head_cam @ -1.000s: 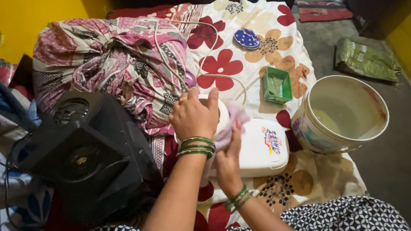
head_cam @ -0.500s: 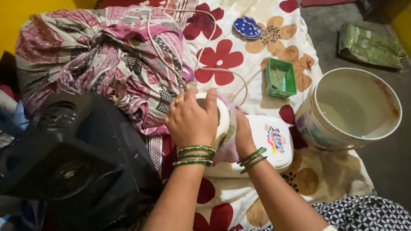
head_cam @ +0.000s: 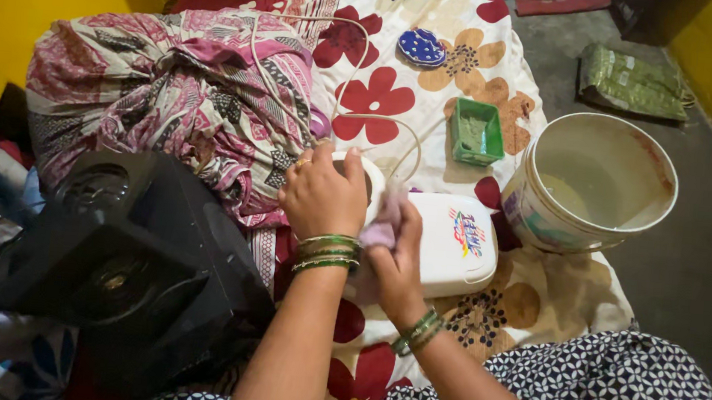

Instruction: The person wipes the exterior and interior of a white blender jar using a pink cloth. They repeatedly dip the cloth into a bucket of water, wring it out, and wipe the blender jar's surfaces, including the lid and the opening.

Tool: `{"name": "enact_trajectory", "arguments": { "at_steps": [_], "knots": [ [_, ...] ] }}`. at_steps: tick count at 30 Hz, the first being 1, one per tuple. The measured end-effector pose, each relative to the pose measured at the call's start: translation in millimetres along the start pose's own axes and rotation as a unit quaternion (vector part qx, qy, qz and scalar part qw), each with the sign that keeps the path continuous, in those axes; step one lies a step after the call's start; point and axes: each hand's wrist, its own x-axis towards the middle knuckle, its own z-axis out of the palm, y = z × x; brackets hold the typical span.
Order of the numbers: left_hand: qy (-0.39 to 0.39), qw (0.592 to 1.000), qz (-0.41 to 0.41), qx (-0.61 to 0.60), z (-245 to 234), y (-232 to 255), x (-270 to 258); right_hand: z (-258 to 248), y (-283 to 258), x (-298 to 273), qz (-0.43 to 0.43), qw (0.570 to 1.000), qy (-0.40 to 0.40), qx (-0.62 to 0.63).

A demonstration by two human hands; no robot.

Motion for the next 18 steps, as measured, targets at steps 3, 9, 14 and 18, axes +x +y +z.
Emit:
{"name": "enact_trajectory", "arguments": {
  "at_steps": [3, 9, 14, 18],
  "knots": [
    [0.005, 1.000, -0.001, -0.021, 3, -7, 1, 17, -15, 33, -0.068, 0.995, 0.016, -0.071],
    [-0.003, 1.000, -0.012, -0.007, 1, -1, 5, 20, 19, 21, -0.047, 0.995, 0.063, -0.058],
    [-0.018, 0.999, -0.027, -0.013, -2, 2, 7, -10, 94, -14, 0.026, 0.985, 0.031, -0.169],
    [-0.005, 1.000, -0.016, -0.013, -3, 1, 3, -40, 110, -28, -0.040, 0.968, 0.003, -0.250]
  ]
}}
